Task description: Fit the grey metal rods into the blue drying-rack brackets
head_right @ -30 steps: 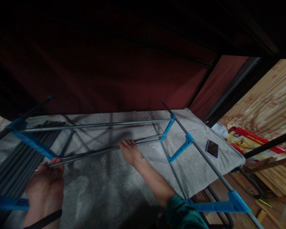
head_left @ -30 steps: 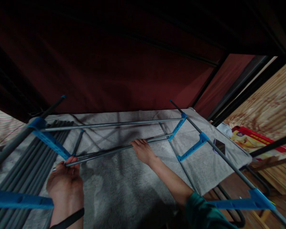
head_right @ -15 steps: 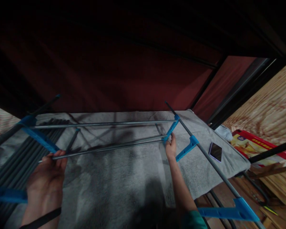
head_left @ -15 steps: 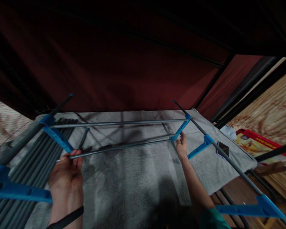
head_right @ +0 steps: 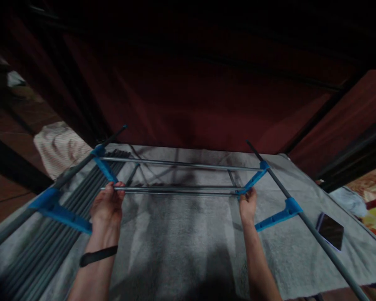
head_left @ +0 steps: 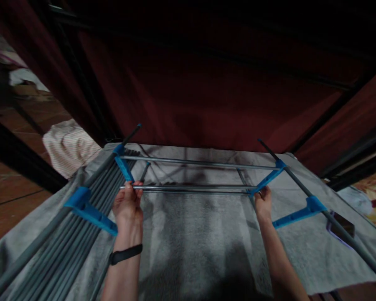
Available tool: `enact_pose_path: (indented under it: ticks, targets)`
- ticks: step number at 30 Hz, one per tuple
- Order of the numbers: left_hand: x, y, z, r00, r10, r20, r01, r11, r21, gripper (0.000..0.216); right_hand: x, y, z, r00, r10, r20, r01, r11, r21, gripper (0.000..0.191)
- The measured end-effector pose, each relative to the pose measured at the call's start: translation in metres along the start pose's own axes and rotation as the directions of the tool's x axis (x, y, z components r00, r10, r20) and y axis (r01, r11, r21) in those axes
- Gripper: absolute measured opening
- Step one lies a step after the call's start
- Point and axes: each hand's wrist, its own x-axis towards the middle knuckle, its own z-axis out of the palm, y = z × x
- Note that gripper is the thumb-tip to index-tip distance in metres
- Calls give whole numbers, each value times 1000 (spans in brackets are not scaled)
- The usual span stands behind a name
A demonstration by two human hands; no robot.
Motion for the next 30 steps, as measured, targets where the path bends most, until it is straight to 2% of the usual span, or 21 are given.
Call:
enact_pose_path:
  ticks: [3,5,9,13,18,21,23,27,30]
  targets:
    - [3,-2,0,995,97,6,-97,995,8,18,1,0,0,1000,12,-6,-12,1000,-12,61]
    - [5,-3,2,993,118,-9,-118,993,17,24,1,-1,0,1000,17,-10,-17,1000,-19,60]
    - [8,-2,13,984,179,9,-179,983,28,18,-1,-5,0,1000,18,-8,-18,1000,-4,65]
    - [12,-2,25,990,140,15,-141,988,55,23,-1,-7,2,1000,16,-10,-16,1000,0,67]
    - [14,-4,37,991,116,-63,-115,993,26,15,1,-8,0,1000,-12,2,12,998,-57,62]
    - [13,-3,43,993,102,-66,-101,995,17,12,1,-9,0,999,-33,2,33,995,-98,60]
    - [12,-2,45,989,123,-78,-121,992,30,10,0,-9,1,999,-33,-6,32,994,-104,62]
    - [16,-7,43,971,209,-114,-200,976,92,27,-2,-9,2,1000,-12,-6,11,996,-85,66]
    - [23,-13,37,971,219,-93,-204,968,145,31,-2,-9,3,1000,4,0,-4,996,-90,67]
